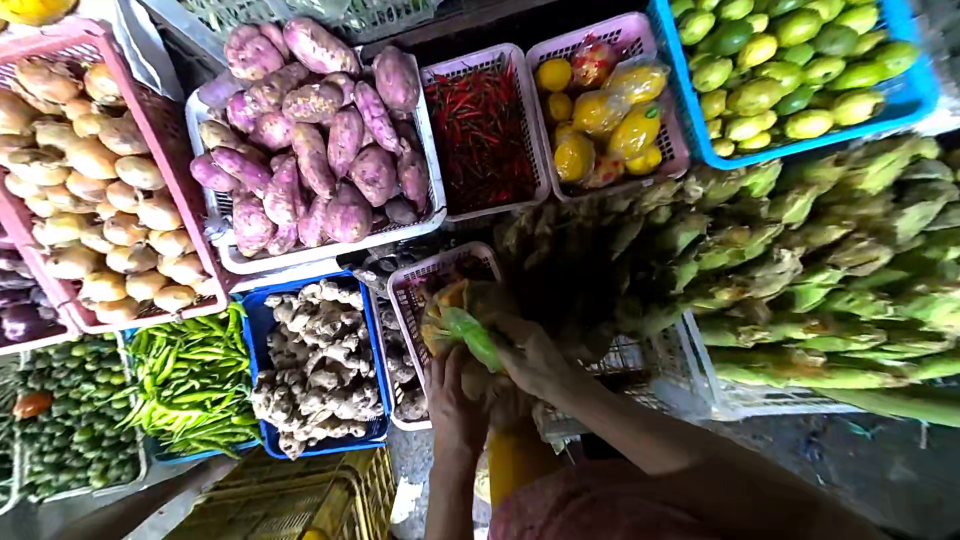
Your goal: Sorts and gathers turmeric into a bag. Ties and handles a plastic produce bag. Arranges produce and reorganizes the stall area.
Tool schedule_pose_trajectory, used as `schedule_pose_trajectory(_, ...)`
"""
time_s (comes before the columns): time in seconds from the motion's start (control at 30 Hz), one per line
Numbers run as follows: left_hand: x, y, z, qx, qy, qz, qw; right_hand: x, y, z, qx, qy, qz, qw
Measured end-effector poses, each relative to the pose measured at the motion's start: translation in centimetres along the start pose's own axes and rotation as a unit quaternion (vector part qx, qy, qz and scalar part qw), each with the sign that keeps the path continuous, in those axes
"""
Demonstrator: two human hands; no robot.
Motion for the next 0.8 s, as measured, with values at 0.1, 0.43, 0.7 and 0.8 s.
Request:
schedule_pose_trajectory(0.1, -2.0, 0.9, 2.9, 0.022, -0.026, 0.028, 0.999, -1.3, 0.5, -3.1, -0.041, 0.007, 0.017, 0.999)
schedule_pose_trajectory(0.43, -1.3, -1.8, 5.7, -0.003, -0.164, -0.094, 0.982, -3.5, 0.4, -2.5, -0.068, -0.13, 0.144, 0.979)
schedule_pose_trajectory(0.7, -3.5, 0.0, 4.8, 0.009, -0.069, 0.016, 0.997, 0.3, -1.7, -3.6, -0.026, -0.215, 0.065, 0.974)
schedule_pose_trajectory(0.8, -4.1, 0.9, 6.3, 0.076, -0.057, 0.065, 0.993, -1.2, -1.6, -3.7, 0.024, -0.245, 0.098, 0.964)
Point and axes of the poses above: each hand's wrist, its own y-axis towards the middle knuckle, its own x-axis out of the back of the hand, z = x × y, the point moved 10 cm from there along y, towards the middle knuckle, and after that the axes turned 11 degrees about z, right-handed, at the moved point
